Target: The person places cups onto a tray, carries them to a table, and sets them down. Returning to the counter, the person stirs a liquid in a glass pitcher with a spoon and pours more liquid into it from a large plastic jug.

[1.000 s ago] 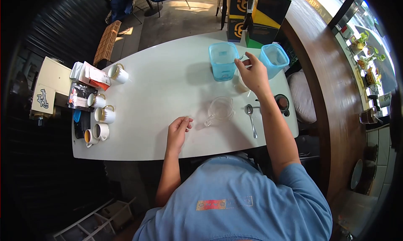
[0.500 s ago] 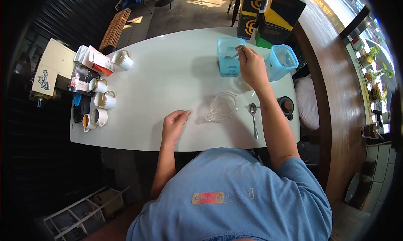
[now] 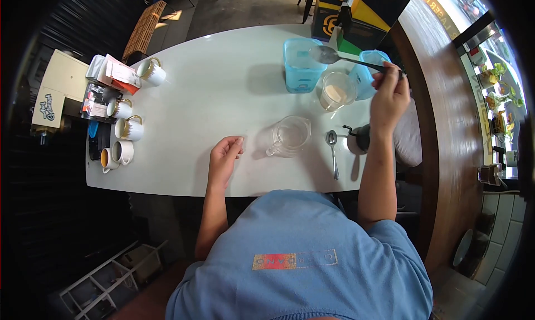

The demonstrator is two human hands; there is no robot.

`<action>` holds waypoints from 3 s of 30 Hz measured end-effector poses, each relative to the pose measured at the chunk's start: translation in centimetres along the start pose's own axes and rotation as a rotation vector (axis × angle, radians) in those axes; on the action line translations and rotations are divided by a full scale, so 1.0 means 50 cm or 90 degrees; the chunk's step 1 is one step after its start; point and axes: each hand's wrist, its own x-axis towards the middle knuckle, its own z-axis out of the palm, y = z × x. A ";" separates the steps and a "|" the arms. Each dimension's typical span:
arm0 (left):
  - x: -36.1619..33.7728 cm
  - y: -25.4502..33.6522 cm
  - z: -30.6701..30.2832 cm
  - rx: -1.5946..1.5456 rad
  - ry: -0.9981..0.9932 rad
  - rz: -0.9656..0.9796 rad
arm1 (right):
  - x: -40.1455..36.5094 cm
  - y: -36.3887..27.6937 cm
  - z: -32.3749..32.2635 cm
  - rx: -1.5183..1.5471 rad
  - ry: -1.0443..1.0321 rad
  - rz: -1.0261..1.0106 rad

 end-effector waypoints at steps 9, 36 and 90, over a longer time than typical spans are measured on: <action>0.005 -0.001 0.039 0.012 -0.053 -0.028 | -0.024 -0.034 -0.124 -0.132 0.084 -0.001; 0.021 -0.012 0.046 0.009 -0.077 -0.034 | -0.083 0.035 -0.082 -0.348 -0.060 -0.080; -0.005 -0.076 0.084 0.073 -0.283 0.157 | -0.162 -0.015 -0.155 -0.065 0.158 -0.032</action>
